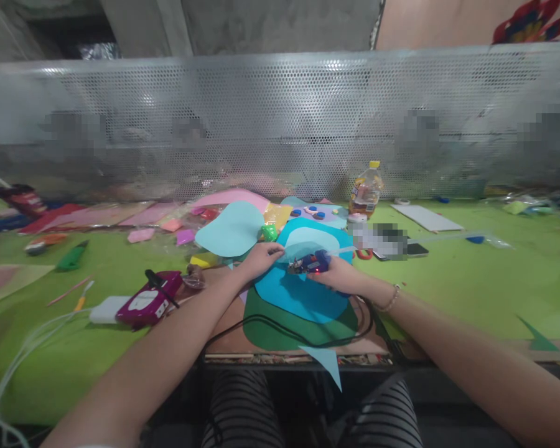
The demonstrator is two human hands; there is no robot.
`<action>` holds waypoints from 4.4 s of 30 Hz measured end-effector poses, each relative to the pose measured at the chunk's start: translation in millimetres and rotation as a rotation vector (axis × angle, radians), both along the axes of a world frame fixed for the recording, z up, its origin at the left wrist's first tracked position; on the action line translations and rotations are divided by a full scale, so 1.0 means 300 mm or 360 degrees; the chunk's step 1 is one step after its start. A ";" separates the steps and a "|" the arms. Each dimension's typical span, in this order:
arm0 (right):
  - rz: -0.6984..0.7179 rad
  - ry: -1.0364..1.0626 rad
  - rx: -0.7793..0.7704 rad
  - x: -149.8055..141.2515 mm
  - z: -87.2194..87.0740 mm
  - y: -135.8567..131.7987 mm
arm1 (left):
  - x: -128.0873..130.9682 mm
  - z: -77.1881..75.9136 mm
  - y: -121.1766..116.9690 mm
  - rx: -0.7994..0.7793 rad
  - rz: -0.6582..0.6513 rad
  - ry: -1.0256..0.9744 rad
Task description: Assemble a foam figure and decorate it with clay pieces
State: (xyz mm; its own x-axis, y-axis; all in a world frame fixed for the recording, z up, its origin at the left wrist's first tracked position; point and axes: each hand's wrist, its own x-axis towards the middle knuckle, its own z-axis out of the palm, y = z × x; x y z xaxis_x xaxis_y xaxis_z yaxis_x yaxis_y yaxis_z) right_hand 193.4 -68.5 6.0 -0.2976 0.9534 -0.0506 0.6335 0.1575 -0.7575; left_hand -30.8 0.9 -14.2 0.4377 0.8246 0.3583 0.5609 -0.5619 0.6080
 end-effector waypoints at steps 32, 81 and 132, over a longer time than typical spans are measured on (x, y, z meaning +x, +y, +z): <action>-0.0005 -0.0215 -0.0056 0.020 0.065 -0.039 | -0.020 0.009 -0.001 -0.0013 0.0054 -0.0027; -0.0007 -0.0265 0.0239 0.051 0.062 -0.037 | -0.035 0.052 -0.044 0.0572 -0.0080 0.0416; -0.0151 -0.0355 -0.0089 0.099 0.082 -0.006 | -0.015 0.054 -0.063 0.0568 -0.0235 0.0399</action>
